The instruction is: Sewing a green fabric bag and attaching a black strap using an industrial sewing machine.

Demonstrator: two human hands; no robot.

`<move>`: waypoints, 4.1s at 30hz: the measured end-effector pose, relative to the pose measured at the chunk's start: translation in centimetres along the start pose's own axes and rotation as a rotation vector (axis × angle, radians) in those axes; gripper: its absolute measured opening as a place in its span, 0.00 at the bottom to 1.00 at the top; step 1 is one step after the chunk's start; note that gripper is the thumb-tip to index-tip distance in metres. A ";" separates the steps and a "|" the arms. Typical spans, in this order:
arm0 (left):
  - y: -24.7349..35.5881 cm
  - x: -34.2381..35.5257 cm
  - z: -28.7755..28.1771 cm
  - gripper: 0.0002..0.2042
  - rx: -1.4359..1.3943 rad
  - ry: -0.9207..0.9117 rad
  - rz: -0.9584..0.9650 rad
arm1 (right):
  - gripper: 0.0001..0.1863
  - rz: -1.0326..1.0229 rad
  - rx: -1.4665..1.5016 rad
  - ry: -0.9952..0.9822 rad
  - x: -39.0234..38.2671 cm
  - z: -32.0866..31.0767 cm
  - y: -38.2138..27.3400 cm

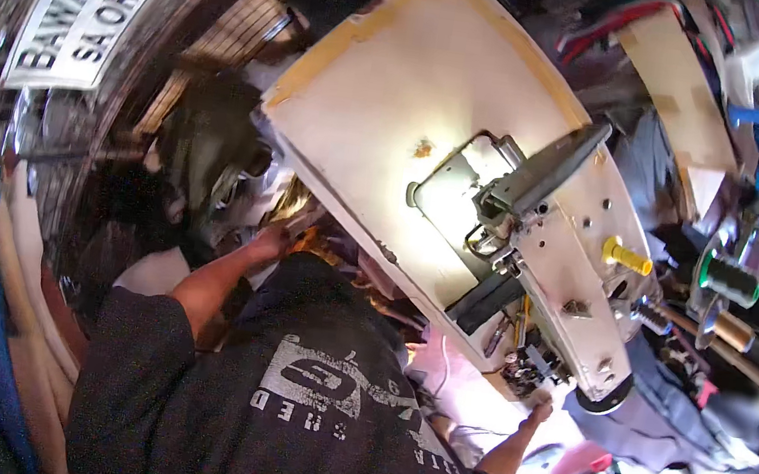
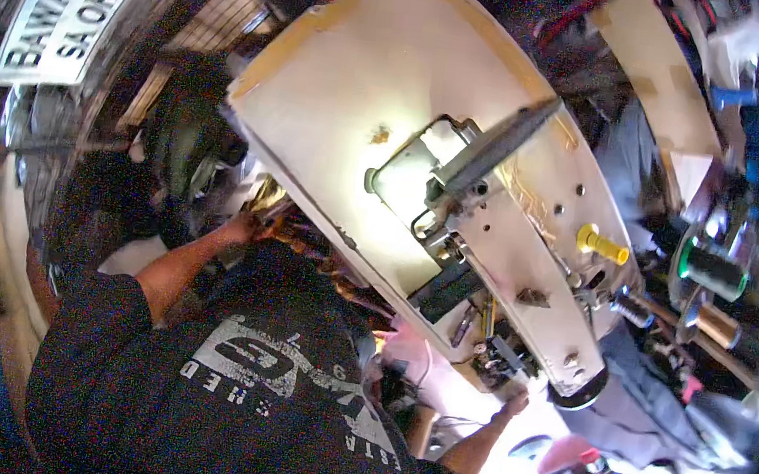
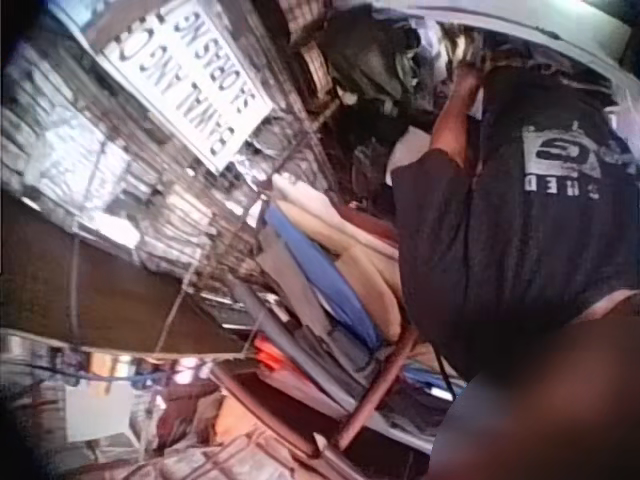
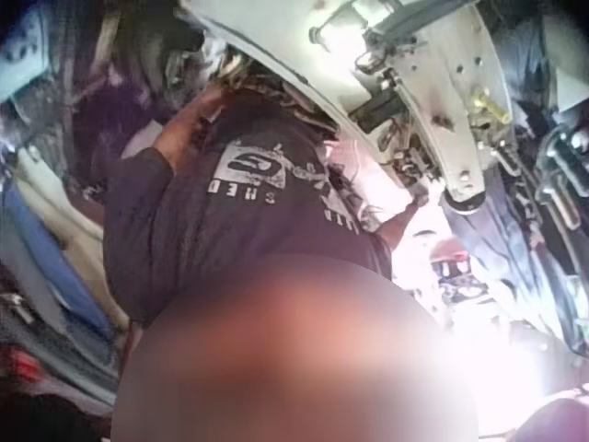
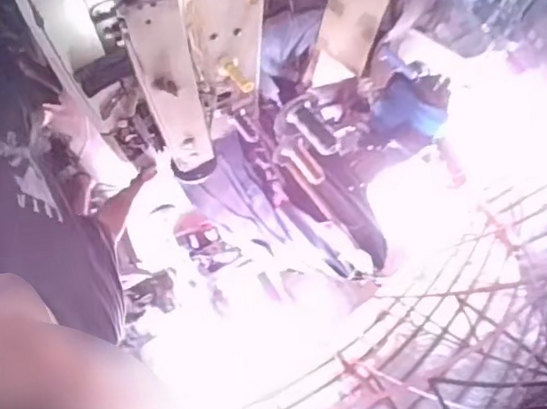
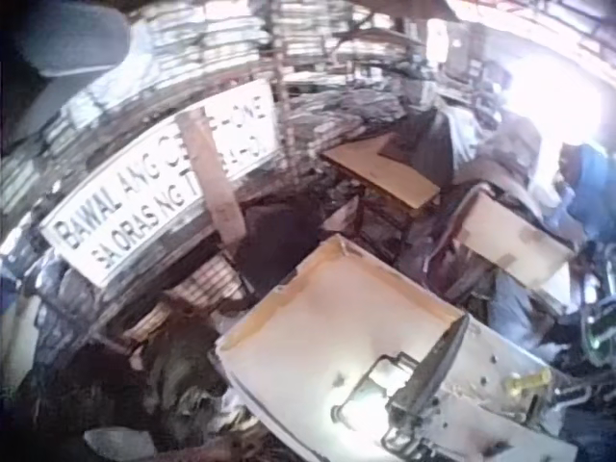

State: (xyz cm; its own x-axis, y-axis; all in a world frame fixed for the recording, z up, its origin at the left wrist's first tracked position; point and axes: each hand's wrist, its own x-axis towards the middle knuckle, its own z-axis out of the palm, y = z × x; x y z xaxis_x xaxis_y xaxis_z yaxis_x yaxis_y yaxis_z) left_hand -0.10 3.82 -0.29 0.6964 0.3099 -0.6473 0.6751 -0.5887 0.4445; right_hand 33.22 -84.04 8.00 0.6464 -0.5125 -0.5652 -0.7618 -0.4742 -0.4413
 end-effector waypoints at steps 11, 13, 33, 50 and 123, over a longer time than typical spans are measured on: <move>-8.0 7.3 4.3 0.19 0.043 -0.079 0.050 | 0.26 -0.384 -1.141 0.562 0.8 0.6 5.7; -9.2 8.9 4.5 0.18 0.038 -0.063 0.082 | 0.24 -0.377 -1.193 0.530 0.9 0.7 4.8; 1.7 9.9 -5.4 0.19 0.248 0.161 0.532 | 0.09 -1.061 0.070 0.931 -29.1 18.1 -9.9; 23.1 2.6 -15.7 0.08 -0.215 0.377 1.003 | 0.21 -1.125 -0.324 0.754 -40.6 34.2 -22.1; 18.1 4.0 -10.7 0.12 0.081 0.586 1.237 | 0.20 -0.818 -0.038 -0.012 -38.9 37.8 2.0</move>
State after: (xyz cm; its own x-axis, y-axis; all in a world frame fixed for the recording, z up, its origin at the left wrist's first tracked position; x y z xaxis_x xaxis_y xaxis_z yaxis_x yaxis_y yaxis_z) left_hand 17.49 2.43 11.78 0.8422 -0.1890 0.5049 -0.4581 -0.7447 0.4854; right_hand 4.94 -37.96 2.77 0.9965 0.0139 -0.0819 -0.0470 -0.7188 -0.6936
